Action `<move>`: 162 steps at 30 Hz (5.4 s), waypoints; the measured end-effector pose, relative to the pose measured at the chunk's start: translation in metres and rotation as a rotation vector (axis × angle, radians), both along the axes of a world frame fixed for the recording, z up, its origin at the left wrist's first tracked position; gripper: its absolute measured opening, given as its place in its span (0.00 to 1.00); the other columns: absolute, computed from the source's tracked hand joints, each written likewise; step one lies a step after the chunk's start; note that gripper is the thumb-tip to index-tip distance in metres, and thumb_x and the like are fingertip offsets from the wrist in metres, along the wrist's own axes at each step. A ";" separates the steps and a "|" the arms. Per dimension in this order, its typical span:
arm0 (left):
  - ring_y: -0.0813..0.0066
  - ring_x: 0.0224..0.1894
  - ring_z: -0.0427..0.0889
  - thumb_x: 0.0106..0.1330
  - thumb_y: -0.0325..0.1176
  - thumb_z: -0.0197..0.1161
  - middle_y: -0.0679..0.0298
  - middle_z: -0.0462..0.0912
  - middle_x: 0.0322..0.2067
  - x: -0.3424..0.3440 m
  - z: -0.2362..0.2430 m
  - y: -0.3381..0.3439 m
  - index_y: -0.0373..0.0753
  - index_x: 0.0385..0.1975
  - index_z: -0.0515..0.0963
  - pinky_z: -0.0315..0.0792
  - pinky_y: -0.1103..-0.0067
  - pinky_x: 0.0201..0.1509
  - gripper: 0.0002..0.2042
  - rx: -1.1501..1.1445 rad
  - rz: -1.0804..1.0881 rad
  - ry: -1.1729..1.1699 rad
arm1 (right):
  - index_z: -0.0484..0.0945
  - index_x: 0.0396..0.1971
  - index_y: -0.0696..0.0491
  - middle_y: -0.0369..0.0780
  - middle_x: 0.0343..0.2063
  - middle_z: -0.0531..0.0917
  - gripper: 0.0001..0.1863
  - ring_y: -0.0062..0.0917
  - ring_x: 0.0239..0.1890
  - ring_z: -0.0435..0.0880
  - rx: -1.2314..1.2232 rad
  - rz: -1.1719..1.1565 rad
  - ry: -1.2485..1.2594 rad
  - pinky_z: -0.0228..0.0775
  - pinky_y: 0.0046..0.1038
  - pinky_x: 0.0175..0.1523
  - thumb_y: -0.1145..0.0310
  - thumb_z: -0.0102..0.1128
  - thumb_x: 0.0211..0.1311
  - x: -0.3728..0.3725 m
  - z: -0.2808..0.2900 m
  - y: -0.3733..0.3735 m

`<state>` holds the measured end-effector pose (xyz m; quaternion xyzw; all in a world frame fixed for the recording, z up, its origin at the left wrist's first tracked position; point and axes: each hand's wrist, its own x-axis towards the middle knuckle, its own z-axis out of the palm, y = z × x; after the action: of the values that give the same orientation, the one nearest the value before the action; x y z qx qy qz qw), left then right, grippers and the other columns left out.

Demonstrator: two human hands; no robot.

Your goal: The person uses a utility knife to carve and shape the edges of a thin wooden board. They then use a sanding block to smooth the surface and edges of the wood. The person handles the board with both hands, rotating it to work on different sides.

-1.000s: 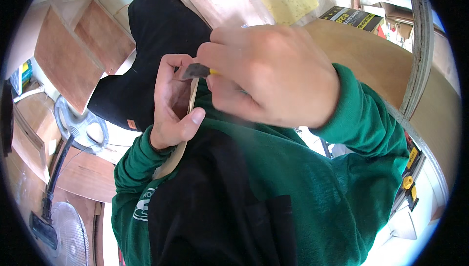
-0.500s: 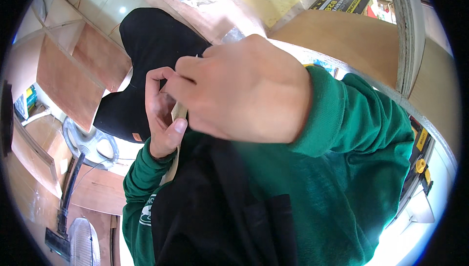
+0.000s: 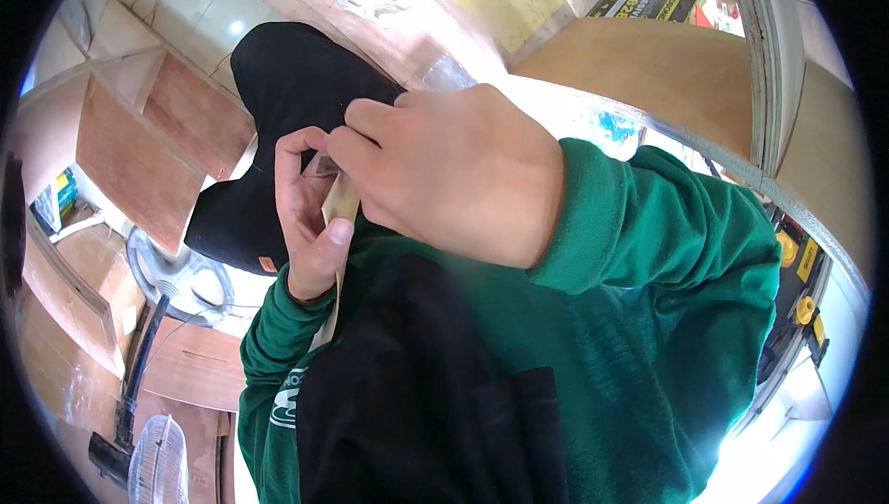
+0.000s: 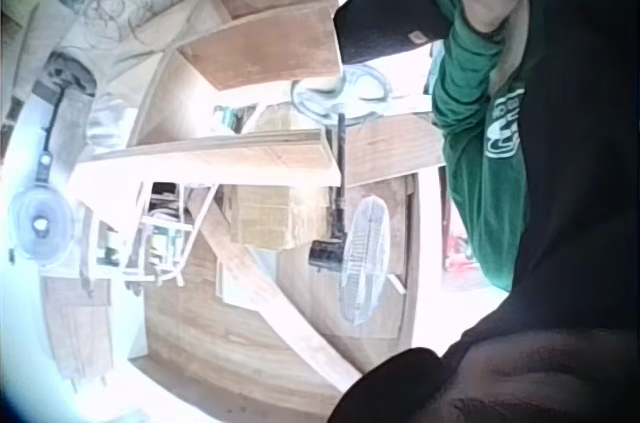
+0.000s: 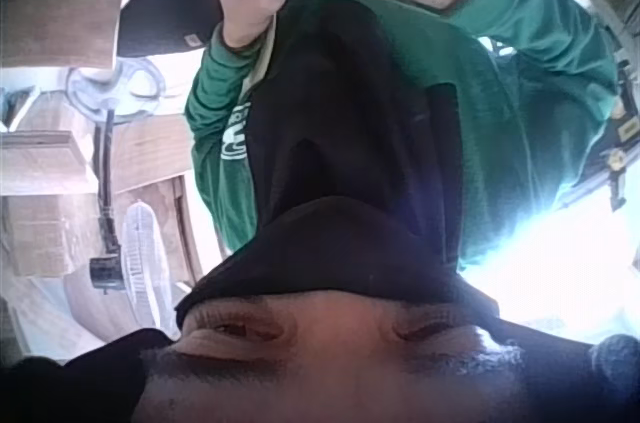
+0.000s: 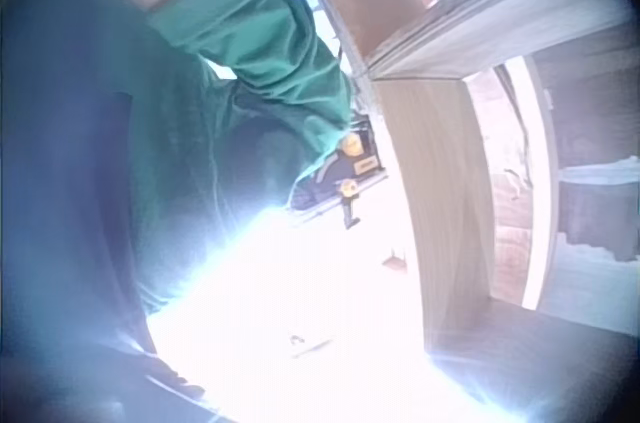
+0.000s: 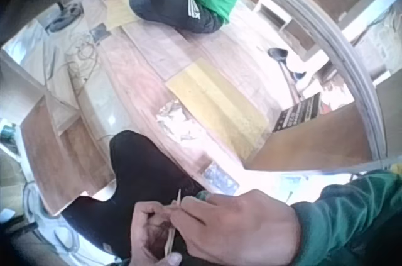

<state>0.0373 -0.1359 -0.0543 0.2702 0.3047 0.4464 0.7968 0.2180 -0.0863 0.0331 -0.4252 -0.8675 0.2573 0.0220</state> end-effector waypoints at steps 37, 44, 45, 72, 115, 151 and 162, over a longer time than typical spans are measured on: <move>0.73 0.47 0.72 0.45 0.27 0.71 0.59 0.70 0.43 0.014 -0.002 -0.003 0.37 0.54 0.55 0.67 0.75 0.55 0.37 0.225 -0.105 0.238 | 0.78 0.30 0.56 0.39 0.22 0.74 0.11 0.32 0.21 0.76 -0.203 0.124 0.091 0.67 0.32 0.23 0.77 0.62 0.41 0.023 0.010 0.024; 0.71 0.48 0.71 0.44 0.28 0.71 0.59 0.69 0.43 0.016 -0.004 -0.002 0.37 0.53 0.57 0.67 0.74 0.56 0.36 0.254 -0.092 0.268 | 0.78 0.32 0.56 0.39 0.27 0.76 0.13 0.32 0.23 0.77 -0.187 0.229 0.033 0.69 0.32 0.24 0.76 0.64 0.42 0.025 -0.004 0.024; 0.71 0.48 0.71 0.44 0.28 0.71 0.59 0.69 0.43 0.016 -0.004 -0.002 0.37 0.53 0.57 0.67 0.74 0.56 0.36 0.257 -0.089 0.270 | 0.78 0.32 0.56 0.39 0.27 0.76 0.13 0.31 0.23 0.77 -0.183 0.235 0.031 0.69 0.32 0.24 0.76 0.64 0.42 0.025 -0.003 0.023; 0.65 0.44 0.74 0.45 0.30 0.71 0.61 0.73 0.39 0.015 0.002 -0.001 0.39 0.38 0.72 0.69 0.74 0.52 0.20 0.410 -0.145 0.362 | 0.81 0.33 0.47 0.34 0.30 0.76 0.13 0.27 0.34 0.78 0.048 0.414 -0.099 0.73 0.38 0.44 0.69 0.66 0.42 0.031 0.022 0.033; 0.58 0.48 0.71 0.45 0.30 0.73 0.60 0.75 0.39 0.024 -0.005 -0.006 0.39 0.36 0.75 0.65 0.67 0.57 0.18 0.514 -0.016 0.378 | 0.82 0.35 0.43 0.35 0.34 0.76 0.18 0.28 0.35 0.76 0.069 0.350 -0.111 0.62 0.30 0.35 0.70 0.61 0.36 0.047 0.008 0.009; 0.57 0.44 0.70 0.44 0.34 0.73 0.59 0.72 0.36 0.020 0.001 0.000 0.38 0.36 0.71 0.65 0.68 0.53 0.21 0.491 -0.132 0.442 | 0.79 0.29 0.52 0.37 0.23 0.73 0.07 0.32 0.28 0.76 -0.320 0.292 -0.037 0.61 0.34 0.31 0.66 0.66 0.55 0.032 -0.001 0.030; 0.56 0.47 0.70 0.43 0.33 0.73 0.60 0.74 0.39 0.018 0.003 0.001 0.38 0.38 0.73 0.64 0.68 0.57 0.21 0.462 -0.175 0.434 | 0.78 0.24 0.48 0.33 0.25 0.71 0.09 0.24 0.27 0.72 -0.210 0.366 -0.074 0.53 0.30 0.31 0.64 0.70 0.48 0.032 0.019 0.031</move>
<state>0.0556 -0.1351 -0.0516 0.5579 0.3338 0.3657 0.6660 0.2502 -0.0552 0.0517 -0.2696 -0.8988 0.3302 -0.1015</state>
